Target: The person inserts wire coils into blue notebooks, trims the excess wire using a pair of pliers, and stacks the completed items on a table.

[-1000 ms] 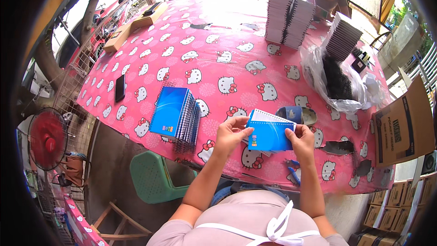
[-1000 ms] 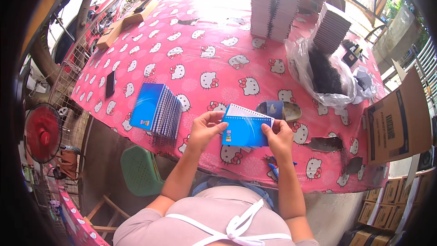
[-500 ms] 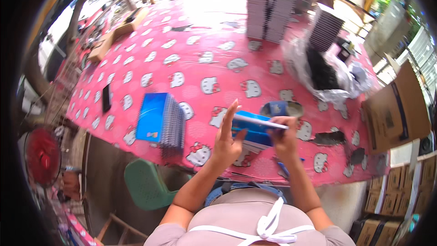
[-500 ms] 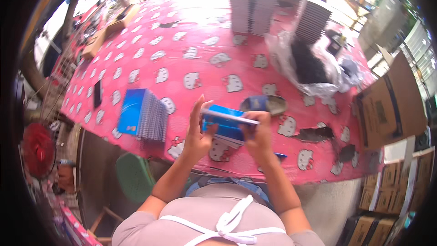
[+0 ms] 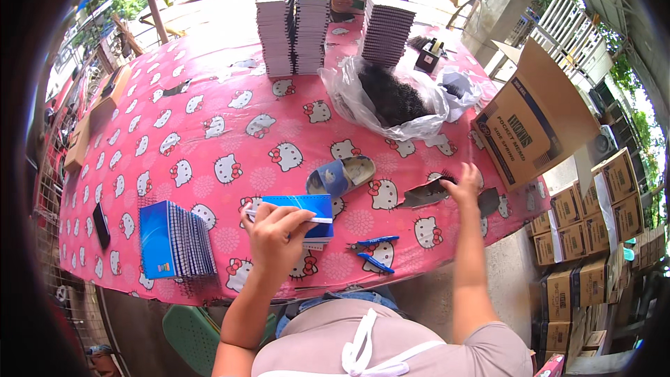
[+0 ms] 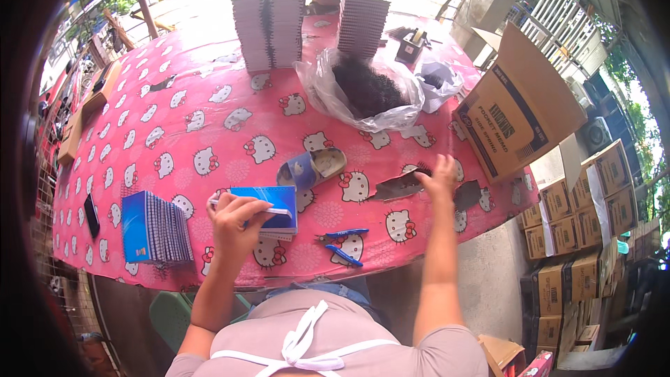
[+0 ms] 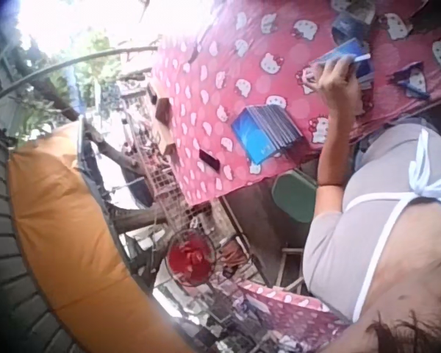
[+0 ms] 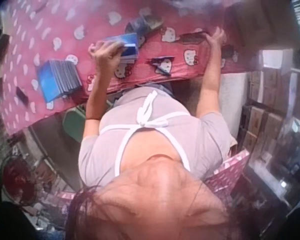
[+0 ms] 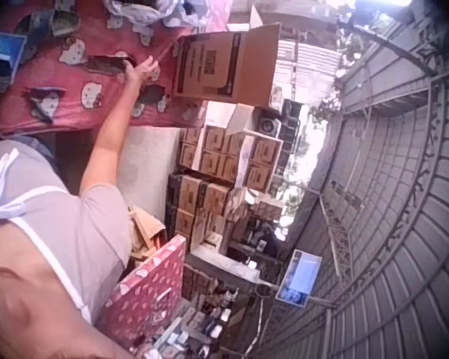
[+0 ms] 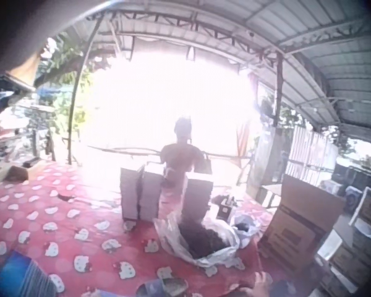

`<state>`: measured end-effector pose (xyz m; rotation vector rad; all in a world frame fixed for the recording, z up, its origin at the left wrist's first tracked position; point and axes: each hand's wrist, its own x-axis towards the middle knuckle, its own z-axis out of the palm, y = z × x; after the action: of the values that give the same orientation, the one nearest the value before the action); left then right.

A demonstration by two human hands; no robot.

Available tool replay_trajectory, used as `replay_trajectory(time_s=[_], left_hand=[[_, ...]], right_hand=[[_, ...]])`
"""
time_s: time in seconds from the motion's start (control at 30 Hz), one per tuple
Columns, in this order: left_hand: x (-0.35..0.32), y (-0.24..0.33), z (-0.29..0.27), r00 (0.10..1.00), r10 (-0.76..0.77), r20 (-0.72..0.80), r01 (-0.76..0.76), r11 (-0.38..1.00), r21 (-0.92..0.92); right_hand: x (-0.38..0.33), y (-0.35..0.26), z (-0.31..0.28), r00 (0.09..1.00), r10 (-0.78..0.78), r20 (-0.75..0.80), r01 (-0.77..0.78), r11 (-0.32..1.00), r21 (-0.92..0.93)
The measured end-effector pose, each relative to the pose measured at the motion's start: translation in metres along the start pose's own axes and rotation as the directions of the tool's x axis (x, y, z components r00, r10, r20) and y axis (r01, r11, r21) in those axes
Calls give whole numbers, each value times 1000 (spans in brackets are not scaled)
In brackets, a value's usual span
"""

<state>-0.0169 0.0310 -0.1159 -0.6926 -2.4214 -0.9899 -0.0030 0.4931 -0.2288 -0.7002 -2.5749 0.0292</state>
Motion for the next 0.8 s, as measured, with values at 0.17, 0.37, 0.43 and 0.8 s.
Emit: replay_trajectory(time_s=[0.17, 0.37, 0.43, 0.8], left_hand=[[-6, -2, 3, 996, -83, -44, 81, 996, -48], [0, 1, -1, 995, -98, -13, 98, 995, -13], [-2, 0, 1, 994, -107, -2, 106, 994, -32], [3, 1, 4, 993, -91, -80, 89, 996, -26]], right_hand=[[-18, 30, 8, 992, -31, 121, 7, 982, 190], [-23, -38, -5, 999, 30, 37, -37, 980, 197], [-25, -40, 1, 994, 3, 109, -18, 991, 136], [-66, -179, -113, 917, -398, 13, 227, 551, 803]])
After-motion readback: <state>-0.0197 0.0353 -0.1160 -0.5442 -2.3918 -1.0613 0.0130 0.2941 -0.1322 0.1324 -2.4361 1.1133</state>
